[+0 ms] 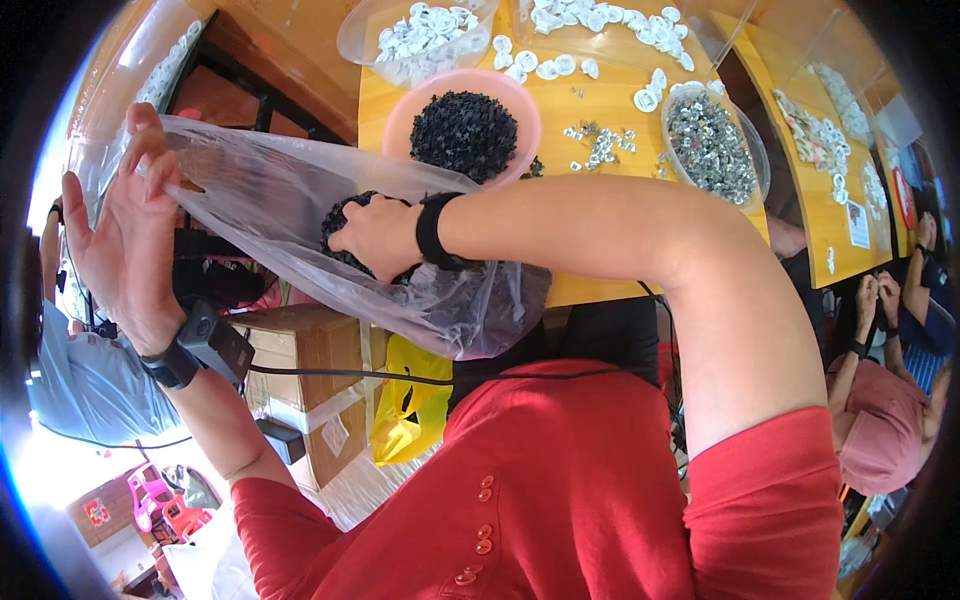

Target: Assembling small black plastic components into a white circular plastic base and bagging the finished products.

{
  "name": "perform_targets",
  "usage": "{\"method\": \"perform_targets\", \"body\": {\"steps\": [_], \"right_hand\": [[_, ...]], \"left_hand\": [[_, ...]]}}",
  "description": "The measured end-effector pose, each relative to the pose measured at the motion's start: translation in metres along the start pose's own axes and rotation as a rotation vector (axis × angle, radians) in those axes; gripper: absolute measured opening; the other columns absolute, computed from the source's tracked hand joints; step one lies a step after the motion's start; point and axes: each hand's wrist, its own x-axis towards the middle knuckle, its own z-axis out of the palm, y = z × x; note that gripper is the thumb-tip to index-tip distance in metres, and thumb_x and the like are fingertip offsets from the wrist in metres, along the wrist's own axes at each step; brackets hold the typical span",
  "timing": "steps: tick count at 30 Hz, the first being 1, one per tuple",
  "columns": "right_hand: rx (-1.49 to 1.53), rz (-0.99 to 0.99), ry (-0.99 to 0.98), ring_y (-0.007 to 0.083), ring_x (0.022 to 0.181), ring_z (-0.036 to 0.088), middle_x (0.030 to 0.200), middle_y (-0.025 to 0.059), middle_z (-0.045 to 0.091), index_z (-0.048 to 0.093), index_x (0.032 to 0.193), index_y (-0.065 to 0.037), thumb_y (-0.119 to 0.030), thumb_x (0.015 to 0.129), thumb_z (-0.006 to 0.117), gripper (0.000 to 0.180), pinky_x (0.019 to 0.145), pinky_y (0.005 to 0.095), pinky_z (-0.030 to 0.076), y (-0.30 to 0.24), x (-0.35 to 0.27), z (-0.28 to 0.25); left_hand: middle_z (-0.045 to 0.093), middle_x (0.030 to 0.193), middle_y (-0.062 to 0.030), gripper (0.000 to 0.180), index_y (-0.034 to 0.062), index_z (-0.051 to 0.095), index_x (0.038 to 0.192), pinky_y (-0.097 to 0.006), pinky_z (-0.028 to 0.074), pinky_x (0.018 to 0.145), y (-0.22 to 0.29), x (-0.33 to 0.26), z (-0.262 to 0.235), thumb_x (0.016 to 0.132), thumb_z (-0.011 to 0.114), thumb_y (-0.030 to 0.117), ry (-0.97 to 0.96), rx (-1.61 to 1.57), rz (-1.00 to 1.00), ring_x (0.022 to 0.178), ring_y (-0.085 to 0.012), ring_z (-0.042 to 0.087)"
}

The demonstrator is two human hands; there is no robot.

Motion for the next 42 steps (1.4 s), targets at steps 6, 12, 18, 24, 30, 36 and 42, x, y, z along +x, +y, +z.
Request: {"method": "perform_targets", "body": {"steps": [6,12,18,24,30,36,42], "right_hand": [[0.27,0.005,0.034,0.0291,0.088,0.061,0.087,0.0149,0.06,0.062,0.104,-0.01,-0.015,0.065,0.073,0.041,0.077,0.039,0.049,0.018,0.007,-0.009],[0.998,0.33,-0.1,0.0118,0.061,0.05,0.071,-0.0016,0.052,0.059,0.091,-0.013,-0.01,0.064,0.071,0.03,0.047,0.0279,0.041,0.007,-0.008,-0.062],[1.238,0.265,-0.172,0.0083,0.062,0.053,0.072,-0.0023,0.054,0.056,0.09,-0.013,-0.01,0.067,0.07,0.027,0.046,0.0237,0.04,0.004,-0.025,-0.108],[1.444,0.123,-0.077,0.0089,0.06,0.057,0.071,-0.0014,0.056,0.057,0.09,-0.013,-0.014,0.068,0.071,0.026,0.039,0.0212,0.04,0.018,-0.047,-0.146],[1.516,0.046,-0.024,0.0159,0.061,0.058,0.071,0.006,0.058,0.056,0.075,-0.009,-0.008,0.078,0.065,0.009,0.041,0.0252,0.042,0.07,-0.056,-0.167],[1.079,0.498,0.149,0.011,0.059,0.057,0.07,0.0001,0.056,0.057,0.091,-0.011,-0.017,0.068,0.074,0.028,0.039,0.0259,0.043,0.124,-0.037,-0.111],[0.644,0.607,0.072,0.0259,0.107,0.052,0.113,0.0098,0.056,0.058,0.112,-0.01,-0.034,0.068,0.078,0.053,0.07,0.0424,0.052,0.123,-0.03,-0.092]], "left_hand": [[0.034,0.129,-0.0207,0.067,-0.0107,0.016,0.135,-0.034,0.033,0.078,-0.001,0.0,0.002,0.091,0.048,0.027,0.018,-0.01,-0.009,0.092,-0.0213,0.039],[0.035,0.128,-0.0214,0.067,-0.0118,0.017,0.135,-0.035,0.033,0.079,-0.003,0.004,-0.005,0.091,0.049,0.027,0.028,-0.017,0.001,0.092,-0.0215,0.039],[0.036,0.126,-0.0204,0.067,-0.0117,0.019,0.134,-0.034,0.032,0.078,-0.004,0.01,-0.008,0.089,0.051,0.026,0.067,-0.011,0.006,0.092,-0.0219,0.039],[0.037,0.121,-0.0182,0.064,-0.0077,0.021,0.135,-0.033,0.032,0.076,0.001,0.012,-0.017,0.088,0.05,0.025,0.084,0.037,-0.011,0.092,-0.0213,0.038],[0.035,0.123,-0.0174,0.064,-0.0046,0.02,0.136,-0.033,0.032,0.075,0.003,0.011,-0.021,0.088,0.051,0.026,0.141,0.032,0.009,0.092,-0.0209,0.037],[0.032,0.124,-0.0148,0.065,-0.003,0.02,0.133,-0.032,0.03,0.073,0.002,0.005,-0.005,0.085,0.053,0.024,0.168,0.067,-0.014,0.092,-0.0202,0.036],[0.031,0.124,-0.0138,0.062,-0.0021,0.02,0.131,-0.032,0.029,0.072,0.003,-0.001,-0.003,0.084,0.052,0.023,0.089,0.085,-0.031,0.093,-0.0195,0.036]]}}
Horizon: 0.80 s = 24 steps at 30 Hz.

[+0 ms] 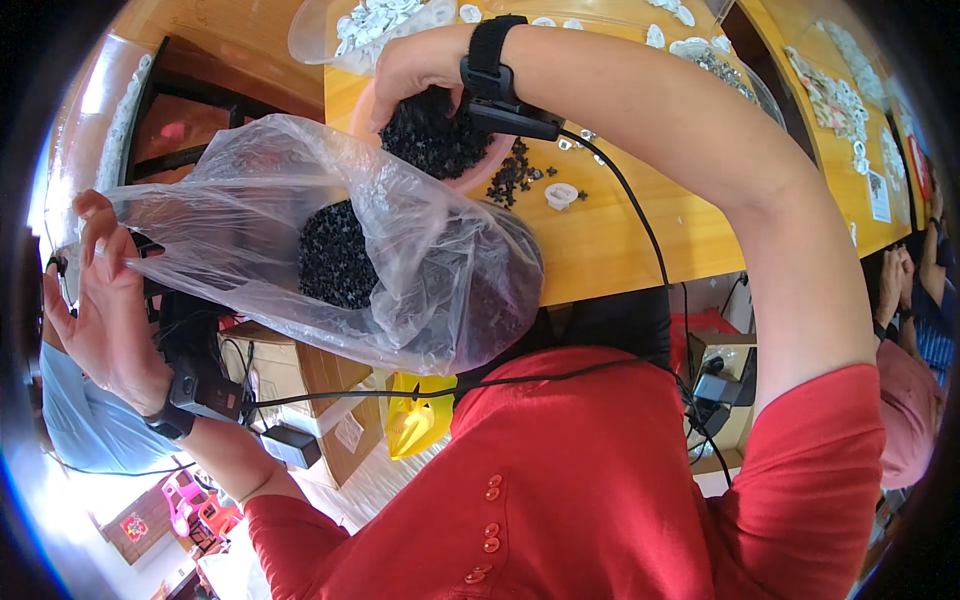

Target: Assembling small black plastic components into a white circular plastic base and bagging the finished products.

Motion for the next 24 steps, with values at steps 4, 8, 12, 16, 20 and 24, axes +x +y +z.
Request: {"method": "perform_targets", "body": {"steps": [4,8,12,16,20,24], "right_hand": [[-0.059,-0.03,0.091,0.0304,0.113,0.049,0.121,0.0141,0.054,0.058,0.12,-0.011,-0.046,0.071,0.073,0.062,0.078,0.05,0.049,-0.014,-0.015,-0.004],[0.015,-0.066,0.179,0.0309,0.11,0.053,0.124,0.0223,0.052,0.059,0.119,-0.005,-0.052,0.074,0.07,0.066,0.074,0.0453,0.051,-0.008,-0.004,-0.011],[0.12,-0.198,0.201,0.0183,0.085,0.065,0.095,0.0142,0.066,0.066,0.104,-0.004,-0.034,0.086,0.062,0.034,0.068,0.0286,0.051,0.013,0.015,-0.012],[0.077,-0.367,0.561,0.0111,0.061,0.06,0.071,0.0035,0.061,0.06,0.084,-0.007,-0.006,0.079,0.061,0.005,0.052,0.0238,0.049,-0.008,-0.019,-0.016],[-0.302,-0.859,0.684,0.0143,0.071,0.065,0.081,0.0035,0.066,0.066,0.094,-0.007,-0.012,0.083,0.06,0.014,0.063,0.0267,0.049,-0.056,-0.112,0.006],[-0.625,-1.05,0.084,0.0285,0.077,0.062,0.082,0.014,0.065,0.063,0.088,-0.004,-0.024,0.079,0.065,0.021,0.072,0.0373,0.048,-0.059,-0.118,0.057]], "left_hand": [[0.032,0.124,-0.0145,0.062,-0.0022,0.02,0.132,-0.032,0.029,0.072,-0.002,0.0,0.003,0.085,0.051,0.023,0.047,-0.023,0.062,0.093,-0.0194,0.036],[0.033,0.125,-0.0159,0.062,-0.0027,0.02,0.134,-0.032,0.03,0.074,-0.002,-0.003,0.007,0.087,0.051,0.024,0.035,-0.053,0.052,0.092,-0.0196,0.036],[0.034,0.124,-0.0161,0.062,-0.0021,0.02,0.135,-0.032,0.031,0.076,-0.003,-0.007,0.008,0.088,0.05,0.026,0.024,-0.027,0.044,0.092,-0.0204,0.037],[0.035,0.123,-0.0175,0.062,-0.0032,0.02,0.135,-0.034,0.032,0.078,-0.003,-0.012,0.008,0.09,0.048,0.027,-0.001,-0.048,0.031,0.092,-0.0209,0.038],[0.036,0.123,-0.0189,0.062,-0.0065,0.021,0.134,-0.034,0.032,0.079,-0.006,-0.018,0.016,0.09,0.047,0.027,0.016,-0.065,0.048,0.092,-0.021,0.038],[0.038,0.122,-0.0195,0.061,-0.0101,0.023,0.132,-0.035,0.032,0.08,-0.006,-0.015,0.017,0.091,0.047,0.028,-0.029,-0.087,0.034,0.09,-0.0216,0.039]]}}
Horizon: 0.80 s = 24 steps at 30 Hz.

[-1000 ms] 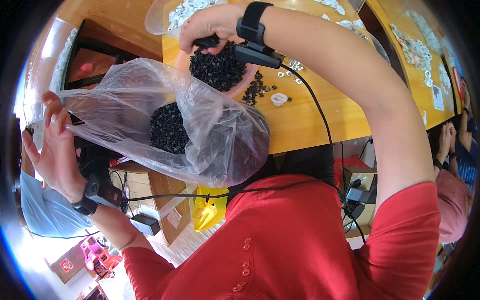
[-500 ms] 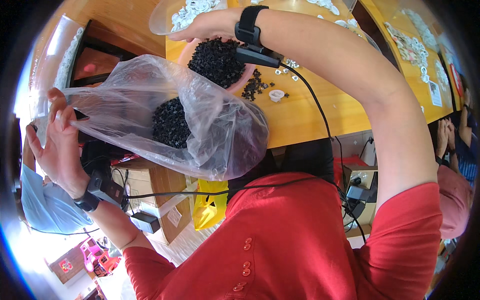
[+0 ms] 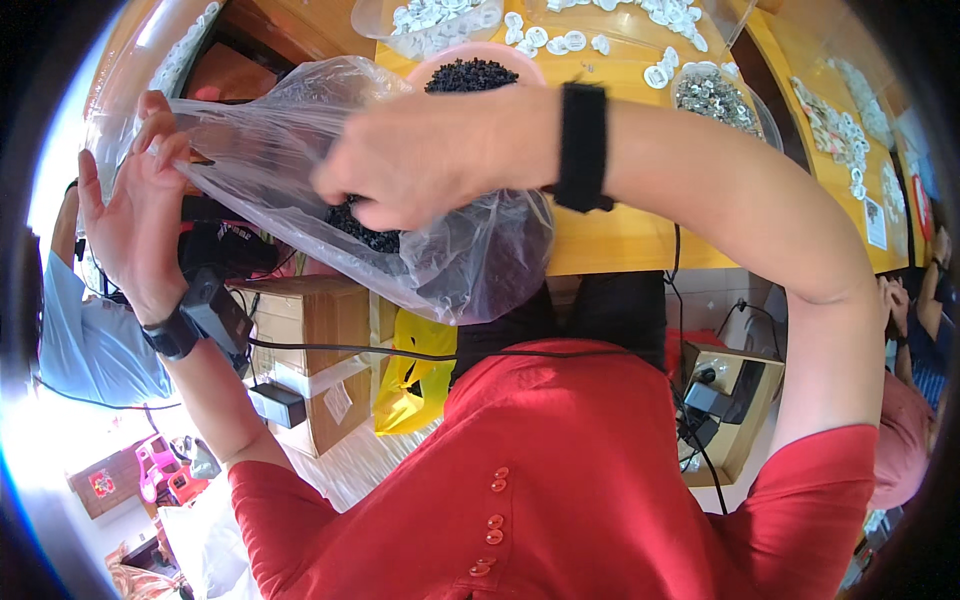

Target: Assembling small black plastic components into a white circular plastic base and bagging the finished products.

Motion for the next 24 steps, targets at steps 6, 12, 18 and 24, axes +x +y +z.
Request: {"method": "perform_targets", "body": {"steps": [6,12,18,24], "right_hand": [[-0.314,0.14,-0.271,0.0324,0.078,0.061,0.069,0.0163,0.063,0.067,0.076,0.002,-0.043,0.068,0.074,0.045,0.076,0.0396,0.044,0.001,-0.015,0.0],[-0.455,0.29,-0.352,0.0332,0.076,0.062,0.069,0.0173,0.063,0.068,0.074,0.002,-0.034,0.074,0.071,0.036,0.074,0.0394,0.046,-0.015,-0.018,-0.02],[-0.332,0.446,-0.297,0.0317,0.081,0.065,0.084,0.0174,0.066,0.068,0.085,-0.001,-0.01,0.069,0.06,0.02,0.066,0.0414,0.052,-0.038,-0.013,-0.039],[-0.297,0.453,-0.656,0.0349,0.077,0.063,0.074,0.0174,0.064,0.062,0.085,0.001,-0.004,0.07,0.057,0.017,0.068,0.0399,0.049,-0.041,-0.012,-0.04]], "left_hand": [[0.046,0.121,-0.02,0.058,-0.0117,0.032,0.13,-0.037,0.034,0.089,0.008,-0.024,0.002,0.095,0.046,0.033,-0.021,0.102,-0.041,0.098,-0.0241,0.043],[0.05,0.122,-0.0196,0.062,-0.0121,0.035,0.131,-0.037,0.034,0.098,0.008,-0.029,0.001,0.096,0.044,0.038,-0.027,0.178,-0.069,0.108,-0.0265,0.047],[0.049,0.124,-0.02,0.061,-0.0123,0.034,0.131,-0.037,0.035,0.1,0.01,-0.034,0.005,0.097,0.044,0.036,-0.065,0.166,-0.094,0.109,-0.0263,0.048],[0.048,0.127,-0.0203,0.06,-0.0129,0.033,0.131,-0.037,0.035,0.101,0.009,-0.031,0.008,0.097,0.044,0.035,-0.058,0.219,-0.092,0.111,-0.0269,0.049]]}}
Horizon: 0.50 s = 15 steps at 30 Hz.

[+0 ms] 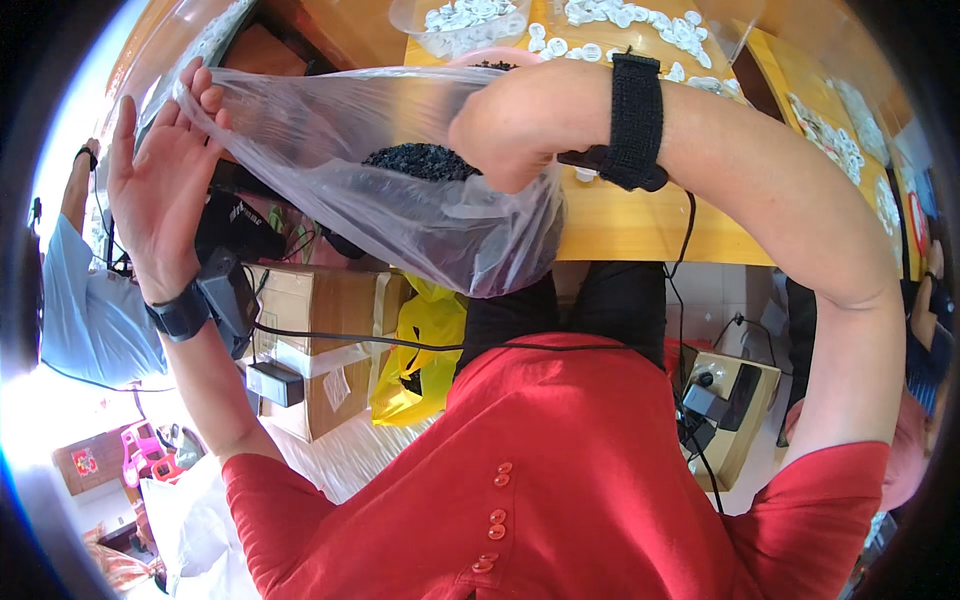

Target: Assembling small black plastic components into a white circular plastic base and bagging the finished products.

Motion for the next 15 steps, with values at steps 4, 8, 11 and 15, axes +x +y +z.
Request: {"method": "perform_targets", "body": {"steps": [4,8,11,15], "right_hand": [[0.167,0.017,0.014,0.0335,0.078,0.062,0.076,0.0172,0.062,0.06,0.091,0.001,-0.005,0.071,0.058,0.021,0.069,0.0379,0.048,0.009,-0.002,0.003],[0.304,-0.001,0.386,0.0326,0.075,0.062,0.073,0.0171,0.062,0.062,0.088,0.001,-0.01,0.072,0.06,0.018,0.069,0.0383,0.049,0.026,0.013,0.013],[0.17,0.066,0.514,0.0336,0.071,0.064,0.07,0.0166,0.065,0.068,0.083,0.0,-0.018,0.073,0.064,0.021,0.067,0.0378,0.051,0.024,0.012,0.02],[-0.209,0.136,0.115,0.0311,0.071,0.065,0.07,0.0156,0.065,0.069,0.078,-0.002,-0.026,0.072,0.068,0.026,0.065,0.0383,0.052,0.009,0.004,0.011]], "left_hand": [[0.051,0.122,-0.0172,0.057,-0.0088,0.036,0.132,-0.034,0.036,0.098,0.001,0.0,-0.002,0.097,0.044,0.035,0.093,0.078,0.013,0.109,-0.023,0.049],[0.049,0.128,-0.0172,0.061,-0.0079,0.03,0.136,-0.035,0.033,0.105,0.014,-0.006,-0.006,0.096,0.044,0.036,-0.01,0.128,-0.055,0.118,-0.0239,0.048],[0.062,0.1,-0.0108,0.047,-0.0032,0.053,0.114,-0.028,0.043,0.078,-0.026,0.005,0.028,0.094,0.049,0.04,0.419,0.362,0.24,0.085,-0.0169,0.057],[0.065,0.094,-0.0046,0.044,0.0023,0.059,0.11,-0.027,0.042,0.083,-0.024,0.005,0.022,0.093,0.051,0.042,0.433,0.529,0.275,0.086,-0.0152,0.059]]}}
